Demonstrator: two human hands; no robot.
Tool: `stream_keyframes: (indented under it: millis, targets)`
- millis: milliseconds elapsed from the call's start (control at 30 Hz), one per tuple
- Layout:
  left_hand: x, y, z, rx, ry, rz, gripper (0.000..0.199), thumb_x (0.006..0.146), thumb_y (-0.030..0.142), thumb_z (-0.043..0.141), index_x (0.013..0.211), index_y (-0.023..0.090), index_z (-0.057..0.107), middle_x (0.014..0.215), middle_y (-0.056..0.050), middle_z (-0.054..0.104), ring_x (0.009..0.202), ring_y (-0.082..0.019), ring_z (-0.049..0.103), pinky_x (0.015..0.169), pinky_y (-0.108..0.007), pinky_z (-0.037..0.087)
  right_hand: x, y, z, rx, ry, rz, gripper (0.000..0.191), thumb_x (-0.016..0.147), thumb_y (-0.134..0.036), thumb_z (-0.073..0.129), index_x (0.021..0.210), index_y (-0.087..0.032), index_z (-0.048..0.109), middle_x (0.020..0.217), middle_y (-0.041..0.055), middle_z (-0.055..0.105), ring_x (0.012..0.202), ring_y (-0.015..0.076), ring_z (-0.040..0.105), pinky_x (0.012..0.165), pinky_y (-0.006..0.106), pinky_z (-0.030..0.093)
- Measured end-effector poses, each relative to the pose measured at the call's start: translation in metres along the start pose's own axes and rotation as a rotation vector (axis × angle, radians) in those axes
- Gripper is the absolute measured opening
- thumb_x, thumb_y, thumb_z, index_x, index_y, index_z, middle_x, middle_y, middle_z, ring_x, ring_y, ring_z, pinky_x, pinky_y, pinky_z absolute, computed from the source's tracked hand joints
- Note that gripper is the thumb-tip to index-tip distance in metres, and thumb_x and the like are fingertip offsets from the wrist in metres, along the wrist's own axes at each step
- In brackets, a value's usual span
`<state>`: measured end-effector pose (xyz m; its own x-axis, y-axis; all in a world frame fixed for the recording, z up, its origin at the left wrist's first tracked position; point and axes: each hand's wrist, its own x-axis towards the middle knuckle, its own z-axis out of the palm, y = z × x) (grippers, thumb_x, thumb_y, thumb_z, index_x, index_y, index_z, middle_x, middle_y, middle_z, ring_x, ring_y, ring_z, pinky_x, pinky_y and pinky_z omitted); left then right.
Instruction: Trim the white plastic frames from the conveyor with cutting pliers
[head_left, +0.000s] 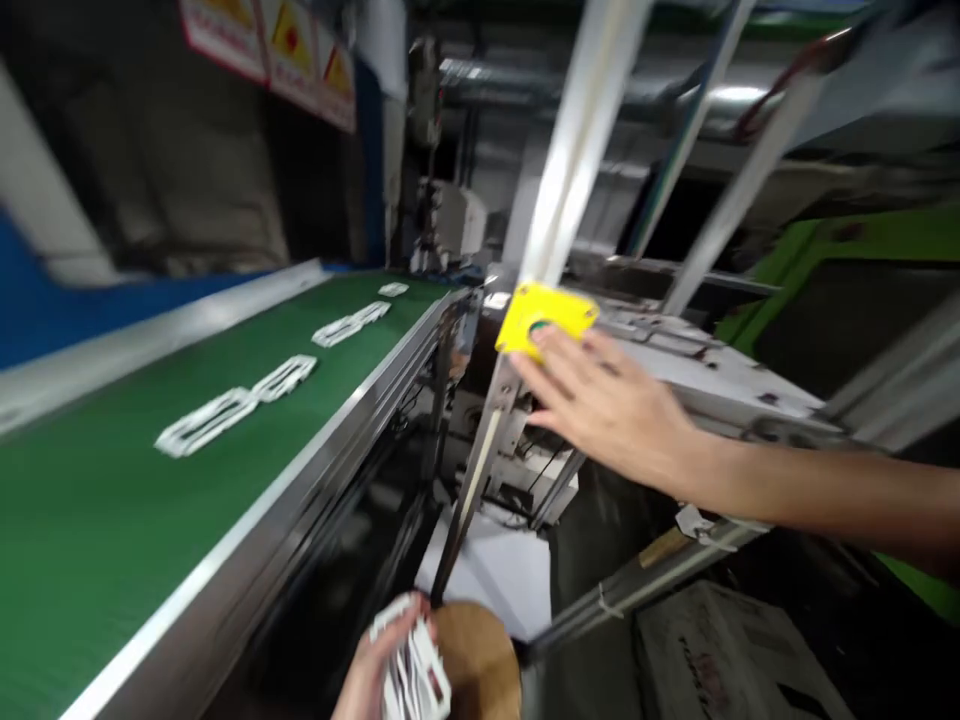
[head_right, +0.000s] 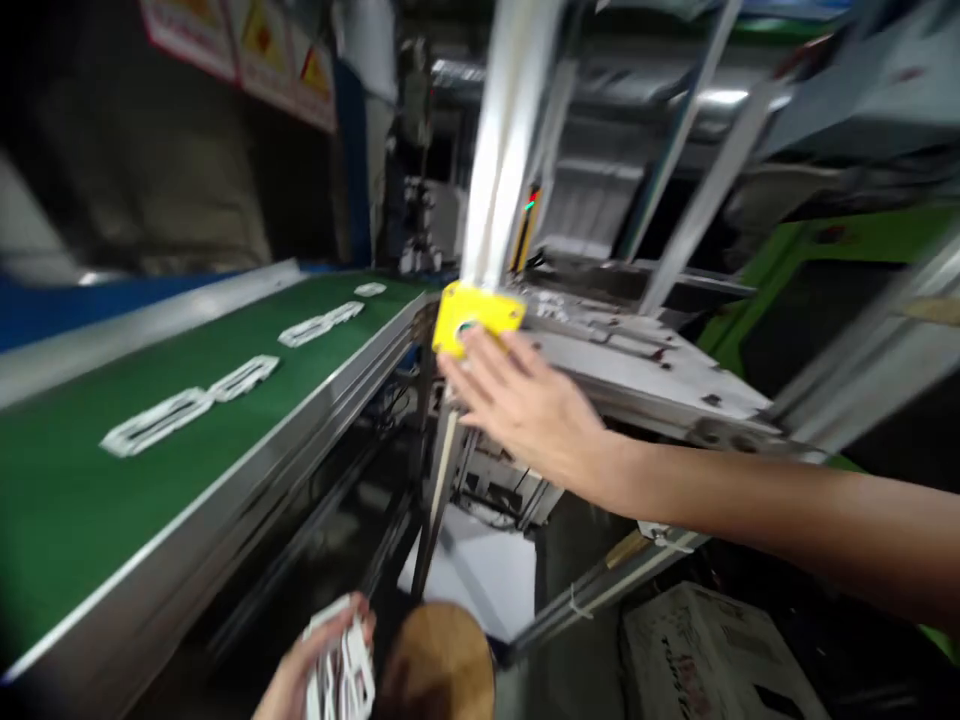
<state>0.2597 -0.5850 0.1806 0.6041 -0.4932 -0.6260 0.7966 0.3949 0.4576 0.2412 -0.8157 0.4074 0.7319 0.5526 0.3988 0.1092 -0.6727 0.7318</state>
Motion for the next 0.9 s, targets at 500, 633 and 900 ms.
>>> stream_keyframes:
  millis: [500,633,900]
  targets:
    - [-0.073,-0.048,-0.09,-0.143,0.204,0.59,0.03,0.079,0.039,0.065,0.098,0.016,0.064,0.081,-0.004,0.063,0.06,-0.015,0.059,0.052,-0.023,0.05,-0.033,-0.275,0.02,2.28,-1.06,0.271,0.031,0.084,-0.043,0.056,0.085,-0.013,0.062,0.072,0.0048,0.068,0.068,0.0136,0.064,0.062,0.023,0.048]
    - [-0.085,-0.064,-0.104,-0.325,0.243,0.585,0.049,0.082,0.056,0.053,0.107,0.014,0.063,0.085,-0.007,0.063,0.057,-0.014,0.058,0.05,-0.025,0.05,-0.035,-0.288,0.015,2.368,-1.129,0.32,0.027,0.082,-0.039,0.06,0.083,-0.012,0.062,0.067,0.0043,0.068,0.06,0.0097,0.061,0.057,0.02,0.043]
    - [-0.101,-0.091,-0.116,-0.425,0.366,0.629,0.023,0.082,0.031,0.062,0.096,0.013,0.066,0.057,0.0,0.055,0.046,-0.011,0.051,0.044,-0.02,0.046,-0.035,-0.297,0.02,2.314,-1.133,0.215,0.024,0.082,-0.036,0.06,0.082,-0.012,0.061,0.068,0.0062,0.068,0.063,0.0124,0.063,0.058,0.022,0.044]
